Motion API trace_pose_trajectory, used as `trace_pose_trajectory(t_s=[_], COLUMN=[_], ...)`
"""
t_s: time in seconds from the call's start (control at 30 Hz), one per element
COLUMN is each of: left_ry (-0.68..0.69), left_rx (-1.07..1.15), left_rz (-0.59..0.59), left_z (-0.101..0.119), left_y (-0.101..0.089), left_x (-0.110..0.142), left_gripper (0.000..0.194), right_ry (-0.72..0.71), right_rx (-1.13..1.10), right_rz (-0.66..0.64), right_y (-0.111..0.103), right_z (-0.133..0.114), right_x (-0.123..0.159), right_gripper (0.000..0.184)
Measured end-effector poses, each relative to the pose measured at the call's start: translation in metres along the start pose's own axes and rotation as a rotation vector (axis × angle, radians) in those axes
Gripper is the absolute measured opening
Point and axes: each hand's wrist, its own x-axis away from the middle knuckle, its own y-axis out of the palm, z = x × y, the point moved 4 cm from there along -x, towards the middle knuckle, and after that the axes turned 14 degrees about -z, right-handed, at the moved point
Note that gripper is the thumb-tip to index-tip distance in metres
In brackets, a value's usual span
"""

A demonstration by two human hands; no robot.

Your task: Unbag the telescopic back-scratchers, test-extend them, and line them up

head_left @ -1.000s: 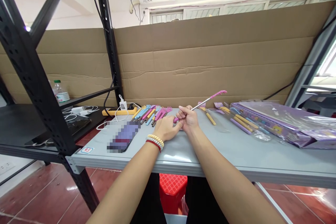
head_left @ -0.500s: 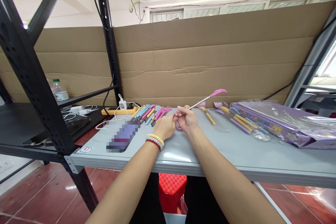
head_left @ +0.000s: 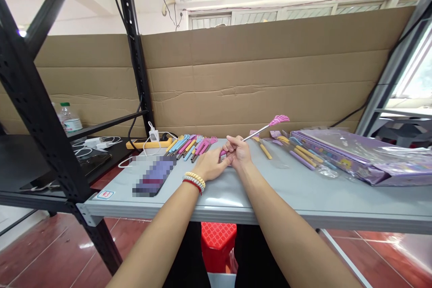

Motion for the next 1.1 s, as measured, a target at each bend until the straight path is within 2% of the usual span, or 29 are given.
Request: trace_pose_trajectory(t_s=[0.23,0.4,0.53,0.63,0.83,1.1], left_ry=[0.021,0.029,0.057,0.020,-0.102,-0.206], left_rx=[0.006,0.032,0.066,0.033,-0.007,-0.051], left_rz=[0.025,-0.004,-0.045,-0.058,-0.067,-0.075], left_z=[-0.0015,-0.0010,0.0005,0.0002,-0.0005,0.0046], left_y=[0.0006,-0.0004,-0.0014,0.0002,0.0045,0.0030], left_x=[0.0002,0.0009,0.0013,-0.0004,-0.0028,-0.0014], left_gripper=[0.046,0.041,0.049,0.052,0.047,0.050], right_ry=[0.021,0.023,0.074,0.071,0.035,0.032], right_rx=[0.003,-0.013,-0.067,-0.061,0.031,0.059], right_rz=[0.003,-0.006,-0.062,-0.084,0.011,0.130], right_y=[0.0025,0.0003,-0.0010,-0.0011,-0.0010,-0.0006], right_z=[-0.0006,-0.0022,-0.0032,-0.0032,-0.0018,-0.0053], right_x=[0.0013,0.0012,0.0003,-0.0002,0.0001,0.0003], right_gripper=[0.060,0.060,0.057,0.058,0.062,0.055])
